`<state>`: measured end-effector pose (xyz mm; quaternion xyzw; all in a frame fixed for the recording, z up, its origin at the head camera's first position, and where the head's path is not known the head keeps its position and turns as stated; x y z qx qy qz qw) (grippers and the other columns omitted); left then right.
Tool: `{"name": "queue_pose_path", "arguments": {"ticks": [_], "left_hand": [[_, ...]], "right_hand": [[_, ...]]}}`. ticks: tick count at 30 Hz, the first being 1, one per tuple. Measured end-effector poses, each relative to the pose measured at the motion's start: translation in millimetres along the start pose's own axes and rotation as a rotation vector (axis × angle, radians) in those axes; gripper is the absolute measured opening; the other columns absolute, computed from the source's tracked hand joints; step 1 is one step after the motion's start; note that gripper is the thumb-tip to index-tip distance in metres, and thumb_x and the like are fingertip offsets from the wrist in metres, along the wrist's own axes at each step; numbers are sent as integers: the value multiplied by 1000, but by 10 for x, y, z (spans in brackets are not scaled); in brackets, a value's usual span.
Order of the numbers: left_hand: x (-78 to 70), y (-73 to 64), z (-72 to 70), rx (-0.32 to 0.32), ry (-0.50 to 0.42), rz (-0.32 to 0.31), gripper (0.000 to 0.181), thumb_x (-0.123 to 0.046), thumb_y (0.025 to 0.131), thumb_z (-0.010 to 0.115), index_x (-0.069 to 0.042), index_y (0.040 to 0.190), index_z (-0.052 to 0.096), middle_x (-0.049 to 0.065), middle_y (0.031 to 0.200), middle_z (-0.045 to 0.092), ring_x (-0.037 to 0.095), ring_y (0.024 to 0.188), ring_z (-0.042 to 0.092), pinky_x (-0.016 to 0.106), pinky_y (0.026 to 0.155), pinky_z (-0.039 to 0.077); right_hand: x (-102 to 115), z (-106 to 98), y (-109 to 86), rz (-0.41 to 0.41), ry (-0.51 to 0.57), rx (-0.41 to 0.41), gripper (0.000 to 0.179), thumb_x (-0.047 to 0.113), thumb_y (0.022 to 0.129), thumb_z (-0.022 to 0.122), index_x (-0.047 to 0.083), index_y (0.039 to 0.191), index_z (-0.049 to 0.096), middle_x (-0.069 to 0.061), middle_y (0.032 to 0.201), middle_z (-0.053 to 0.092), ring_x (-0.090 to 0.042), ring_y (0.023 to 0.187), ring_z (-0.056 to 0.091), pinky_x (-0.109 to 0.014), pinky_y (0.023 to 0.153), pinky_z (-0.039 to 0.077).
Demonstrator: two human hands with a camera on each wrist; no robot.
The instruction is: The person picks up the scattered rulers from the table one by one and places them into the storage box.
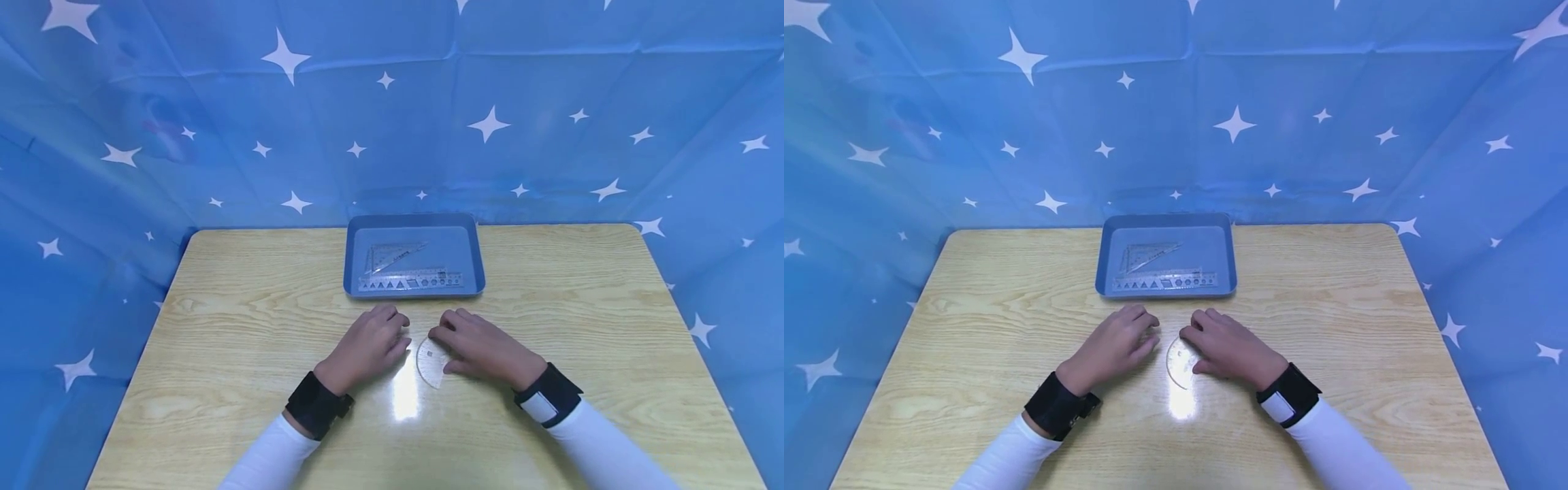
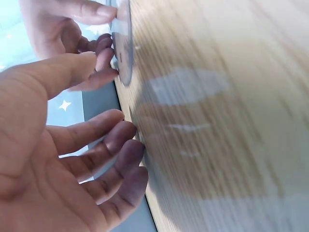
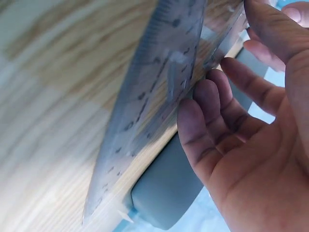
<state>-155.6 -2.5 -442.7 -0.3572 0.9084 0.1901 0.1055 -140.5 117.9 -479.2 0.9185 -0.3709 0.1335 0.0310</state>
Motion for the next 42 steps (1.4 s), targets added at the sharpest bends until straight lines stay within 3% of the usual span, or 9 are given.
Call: {"name": "queue_pose_path", "arguments": {"ticks": [9,16,22,25,29,37,42], "left_hand": [[156,-48,244,177,-65,-174,32,-31,92,74,-5,110,70,3,98,62,21,90,59,37,80,52],[154,-52,326,248,-135,-230,47,-39,89,78,-2,115,68,6,103,60,25,95,56,39,84,51],[152,-57,447,323,-142,-267,62,-47,83,83,-3,122,64,6,107,55,22,97,50,34,80,47],[142,-53,478,331,-126,-274,67,-49,81,85,-3,124,62,6,109,54,22,98,49,33,77,45],[140,-43,479,312,-128,-304,62,-40,80,87,-2,122,60,7,107,52,24,96,49,34,75,45],[215,-31,502,328,-249,-498,50,-18,78,88,-3,117,60,9,108,54,28,98,52,39,76,48],[223,14,510,347,-243,-525,51,-15,75,90,-3,116,62,10,109,56,31,99,53,42,79,50]], "right_hand": [[-1,-6,120,73,13,8,55,41,82,85,12,123,62,-2,104,56,-18,92,52,-36,80,50],[-7,9,188,102,23,8,51,43,85,83,10,117,60,-3,99,55,-18,86,52,-35,77,50],[-58,9,234,148,54,3,50,43,86,82,9,115,60,-2,91,53,-15,78,49,-32,70,46],[-62,-8,249,158,69,-18,48,42,86,82,8,111,60,-2,88,53,-15,75,47,-32,67,45],[-53,-10,255,151,74,-42,46,41,85,82,8,108,58,-3,86,53,-15,73,48,-32,66,46],[-26,-15,249,121,93,-76,44,36,86,82,7,111,59,-3,88,57,-15,75,55,-34,69,51],[-41,-4,246,129,125,-64,48,34,87,82,7,119,60,-4,93,55,-15,79,52,-34,72,51]]}}
Point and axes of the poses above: each hand's wrist, its own y-axis towards the middle knuckle, its own z-axis out of the palm, x = y × z, the point moved 10 cm from there along y, towards the middle knuckle
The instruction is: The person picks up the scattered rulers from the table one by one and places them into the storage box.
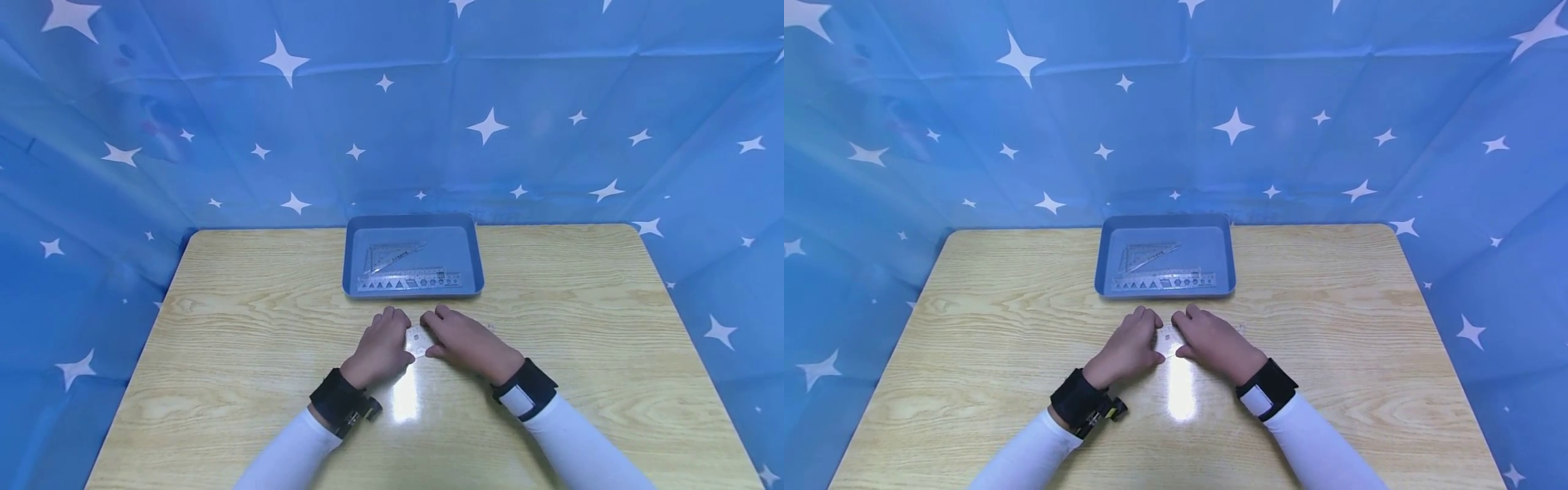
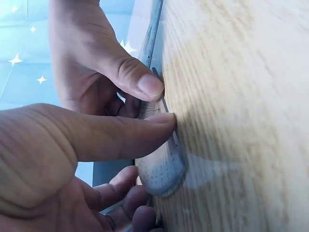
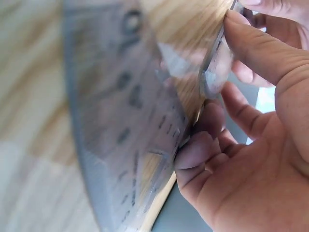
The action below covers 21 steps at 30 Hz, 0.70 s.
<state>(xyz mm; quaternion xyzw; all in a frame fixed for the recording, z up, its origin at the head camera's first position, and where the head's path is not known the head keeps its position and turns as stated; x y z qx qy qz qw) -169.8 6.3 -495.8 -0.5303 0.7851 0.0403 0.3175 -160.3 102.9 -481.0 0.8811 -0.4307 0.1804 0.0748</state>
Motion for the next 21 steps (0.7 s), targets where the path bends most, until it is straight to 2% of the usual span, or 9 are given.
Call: {"name": "queue_pose_path", "arguments": {"ticks": [5,11,16,21], "left_hand": [[-16,34,20,16,-17,12,51,-11,73,90,-3,116,63,9,109,56,31,100,52,43,81,49],[-29,38,31,22,-41,23,48,-7,75,88,-3,114,60,9,108,53,30,100,49,42,83,46],[-31,12,38,5,-52,27,51,-5,75,86,-3,117,58,11,111,53,32,104,50,43,86,47],[-20,-6,25,-32,-83,40,42,-4,82,78,-4,118,57,12,110,56,31,103,52,42,89,47]], "right_hand": [[-62,46,13,55,72,40,50,33,86,84,7,122,60,-4,99,52,-13,82,47,-32,75,49],[-127,119,39,135,152,100,48,29,85,86,8,118,58,-4,103,49,-15,90,48,-36,82,50],[-121,117,38,132,157,95,49,28,84,86,8,117,56,-3,102,48,-16,92,46,-36,84,49],[-97,104,33,109,142,69,53,28,83,86,5,120,55,-4,104,51,-18,96,47,-37,87,48]]}}
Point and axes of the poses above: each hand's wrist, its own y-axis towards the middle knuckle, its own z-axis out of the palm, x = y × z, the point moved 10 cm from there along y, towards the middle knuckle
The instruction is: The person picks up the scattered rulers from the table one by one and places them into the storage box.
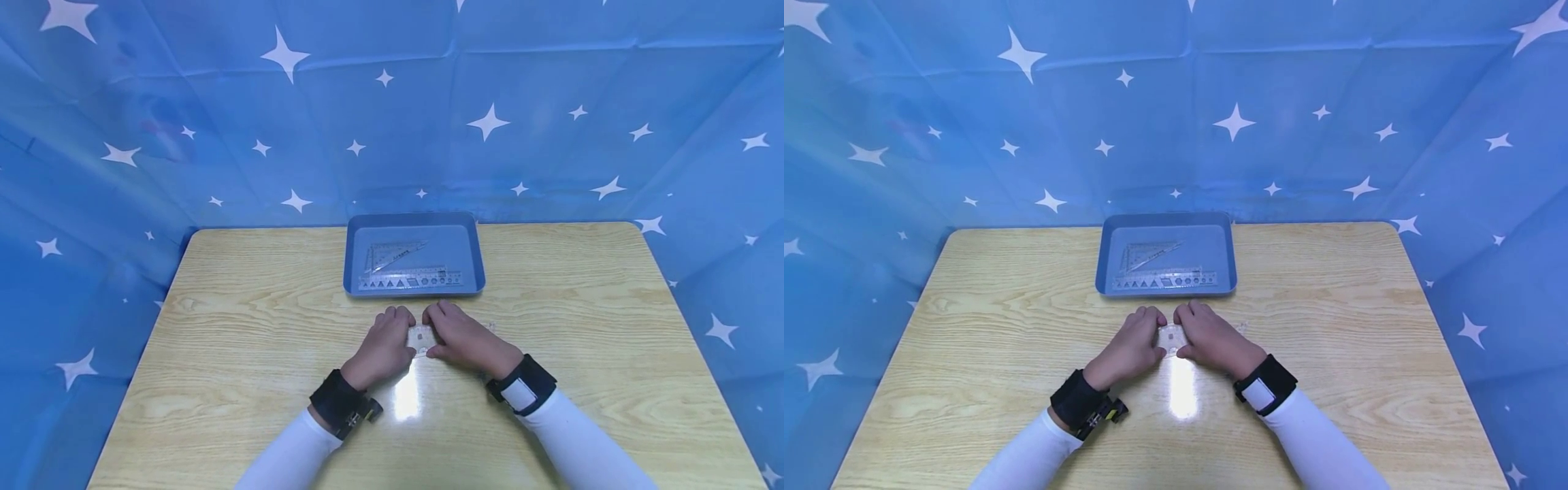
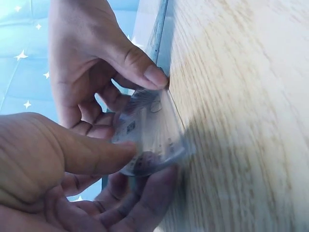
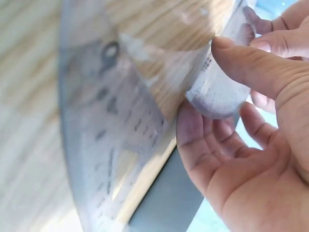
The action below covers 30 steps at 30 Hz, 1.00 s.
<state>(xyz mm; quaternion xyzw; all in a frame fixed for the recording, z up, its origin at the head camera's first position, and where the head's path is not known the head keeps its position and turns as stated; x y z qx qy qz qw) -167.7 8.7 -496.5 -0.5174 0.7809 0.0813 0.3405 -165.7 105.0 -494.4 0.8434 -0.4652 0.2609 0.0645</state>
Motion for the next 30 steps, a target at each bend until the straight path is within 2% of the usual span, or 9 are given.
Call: {"name": "queue_pose_path", "arguments": {"ticks": [5,11,16,19,22,24,30], "left_hand": [[-41,-4,-73,-34,-47,55,30,6,87,66,-6,114,57,8,101,55,24,94,55,37,83,50],[-72,-15,-149,-60,-119,102,29,10,86,64,-7,109,58,2,88,52,17,85,50,30,74,44],[-92,-42,-273,-125,-162,129,31,14,83,60,-5,107,60,4,90,55,14,86,51,28,75,46],[-94,-53,-350,-156,-183,134,32,16,83,59,-4,108,60,5,89,55,14,85,50,28,74,47],[-107,-58,-428,-180,-180,142,32,16,83,60,-4,108,61,3,88,55,14,84,51,28,74,47],[-112,-60,-479,-197,-171,147,29,14,85,61,-5,108,62,2,88,54,14,85,51,28,74,47],[-122,-70,-645,-247,-181,169,26,12,90,64,-5,110,62,4,92,54,16,87,52,27,74,47]], "right_hand": [[50,-27,-2,-12,-16,-32,54,24,82,87,4,118,53,-6,107,53,-22,100,51,-41,91,48],[134,-60,-19,-46,-35,-82,51,11,79,88,1,115,53,-6,100,50,-21,93,49,-40,86,47],[127,-98,-28,-8,-13,-76,51,2,80,82,0,121,52,-8,106,50,-19,95,51,-37,87,52],[113,-127,-34,27,10,-68,50,4,84,79,1,125,50,-8,110,49,-18,96,53,-36,87,54],[137,-180,-32,21,7,-92,49,6,87,77,2,127,51,-8,112,50,-17,94,53,-34,84,54],[164,-222,-28,4,-22,-116,48,9,88,77,2,128,51,-8,112,51,-16,93,52,-33,82,54],[270,-409,4,-76,-108,-218,52,10,88,81,2,132,55,-11,121,58,-18,104,59,-33,89,56]]}}
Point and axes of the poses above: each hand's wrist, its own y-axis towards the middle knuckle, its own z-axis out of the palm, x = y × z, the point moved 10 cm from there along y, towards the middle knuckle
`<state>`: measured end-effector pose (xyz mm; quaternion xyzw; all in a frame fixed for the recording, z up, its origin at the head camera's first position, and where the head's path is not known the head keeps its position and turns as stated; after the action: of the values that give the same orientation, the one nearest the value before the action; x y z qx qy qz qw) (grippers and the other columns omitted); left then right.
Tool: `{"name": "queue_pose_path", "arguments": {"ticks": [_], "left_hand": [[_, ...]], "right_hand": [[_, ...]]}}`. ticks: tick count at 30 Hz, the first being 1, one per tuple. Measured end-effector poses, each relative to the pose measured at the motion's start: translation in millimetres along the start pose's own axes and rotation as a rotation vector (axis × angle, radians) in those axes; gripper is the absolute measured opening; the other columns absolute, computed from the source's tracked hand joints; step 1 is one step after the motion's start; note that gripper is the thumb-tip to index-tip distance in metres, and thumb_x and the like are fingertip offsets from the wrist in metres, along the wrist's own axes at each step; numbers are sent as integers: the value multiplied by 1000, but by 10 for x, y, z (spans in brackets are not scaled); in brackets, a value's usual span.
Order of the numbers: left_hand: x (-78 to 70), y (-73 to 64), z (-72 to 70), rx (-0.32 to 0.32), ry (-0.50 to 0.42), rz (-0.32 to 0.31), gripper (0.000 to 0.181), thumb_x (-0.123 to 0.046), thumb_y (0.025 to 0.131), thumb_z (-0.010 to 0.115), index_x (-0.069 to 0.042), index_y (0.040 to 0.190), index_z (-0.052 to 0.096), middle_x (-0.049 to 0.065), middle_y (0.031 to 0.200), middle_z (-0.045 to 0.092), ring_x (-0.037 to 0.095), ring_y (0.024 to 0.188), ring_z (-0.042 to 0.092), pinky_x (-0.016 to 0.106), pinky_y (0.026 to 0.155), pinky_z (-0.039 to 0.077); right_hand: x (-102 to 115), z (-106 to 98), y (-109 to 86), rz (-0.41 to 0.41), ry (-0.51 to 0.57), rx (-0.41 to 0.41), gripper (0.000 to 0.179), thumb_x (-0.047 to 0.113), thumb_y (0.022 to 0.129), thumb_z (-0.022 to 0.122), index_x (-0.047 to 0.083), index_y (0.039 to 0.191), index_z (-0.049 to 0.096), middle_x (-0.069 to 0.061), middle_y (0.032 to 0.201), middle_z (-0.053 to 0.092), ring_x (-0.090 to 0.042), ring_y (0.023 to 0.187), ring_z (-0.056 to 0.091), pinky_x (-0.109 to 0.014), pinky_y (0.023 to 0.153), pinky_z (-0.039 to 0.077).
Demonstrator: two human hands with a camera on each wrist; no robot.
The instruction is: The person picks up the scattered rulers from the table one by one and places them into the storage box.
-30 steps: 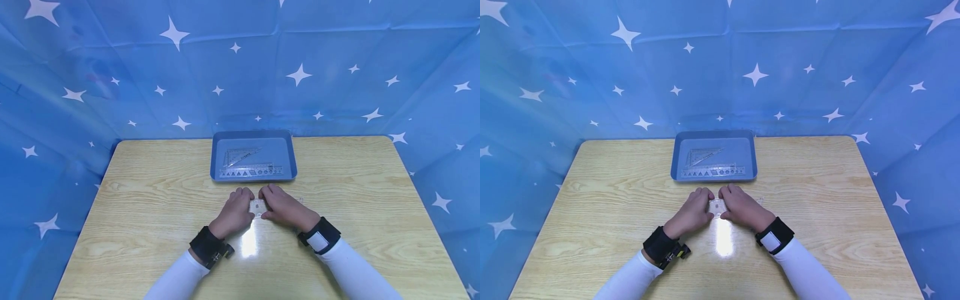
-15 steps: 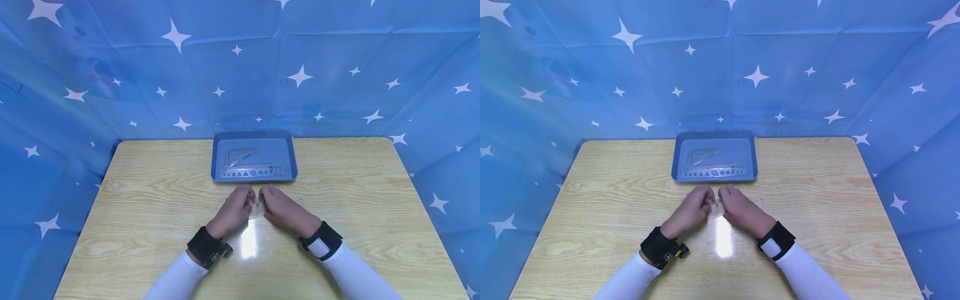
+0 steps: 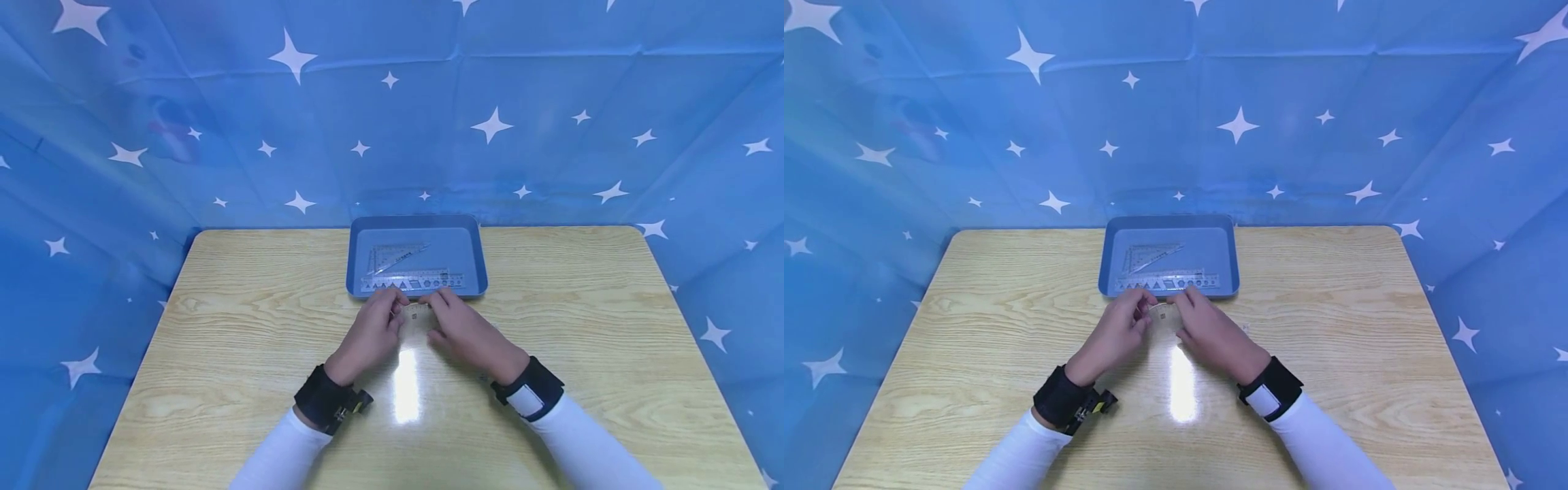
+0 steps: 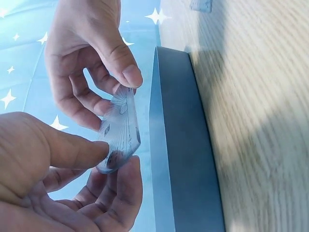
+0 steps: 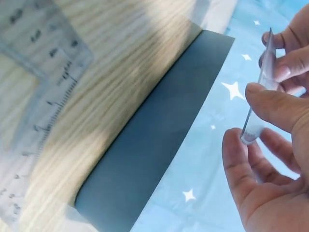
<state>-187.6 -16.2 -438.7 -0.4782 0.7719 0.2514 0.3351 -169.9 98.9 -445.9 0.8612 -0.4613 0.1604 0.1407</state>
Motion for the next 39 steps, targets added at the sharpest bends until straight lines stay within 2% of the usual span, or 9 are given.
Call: {"name": "queue_pose_path", "arguments": {"ticks": [4,8,14,17,22,29,33,39], "left_hand": [[-42,41,-104,-26,-8,17,25,11,92,65,-4,112,60,8,95,53,19,89,50,29,75,47],[-63,86,-179,-36,-1,21,26,9,93,65,-3,116,60,8,95,51,20,89,49,31,75,45],[-67,129,-243,-29,27,15,28,8,95,63,-4,120,59,8,98,50,20,87,48,30,72,46],[-49,160,-256,-7,17,-9,30,7,96,64,-4,123,58,9,102,50,20,85,50,30,71,46],[-13,240,-279,23,11,-50,41,3,92,72,-4,130,55,11,114,50,18,82,53,29,70,50],[-32,377,-343,16,130,-15,64,-1,85,82,1,140,50,18,130,50,27,103,57,40,85,54],[-21,446,-360,14,191,-24,63,-1,86,81,1,140,48,18,132,50,29,114,55,42,96,52],[-20,520,-389,0,256,-18,59,-3,86,81,4,137,51,19,127,51,34,114,52,46,98,47]], "right_hand": [[50,-148,48,-52,-43,-83,54,10,87,83,2,134,56,-12,122,60,-22,109,62,-35,92,56],[51,-246,96,-53,-61,-136,55,11,87,84,2,135,57,-12,121,60,-22,107,63,-34,91,57],[31,-290,181,-42,-59,-134,54,13,90,81,3,138,58,-12,123,62,-23,107,64,-35,88,58],[20,-311,227,-42,-45,-126,53,14,90,81,6,138,59,-11,123,62,-23,105,65,-34,85,58],[6,-369,338,-40,-30,-130,54,12,90,81,6,139,59,-12,123,63,-24,107,66,-35,85,59],[-12,-444,507,-39,-67,-158,55,15,89,82,2,137,59,-14,118,62,-22,96,66,-32,79,59],[-25,-467,573,-44,-67,-164,54,18,89,83,2,136,61,-13,116,62,-22,96,64,-33,79,58],[-35,-488,668,-49,-70,-149,52,19,89,82,1,134,62,-13,114,62,-22,94,62,-33,78,56]]}}
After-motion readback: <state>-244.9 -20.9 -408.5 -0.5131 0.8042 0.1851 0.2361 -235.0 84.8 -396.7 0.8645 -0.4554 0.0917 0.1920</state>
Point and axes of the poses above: each hand's wrist, its own y-axis towards the middle knuckle, its own z-axis out of the palm, x = y × z, the point moved 10 cm from there along y, towards the middle knuckle
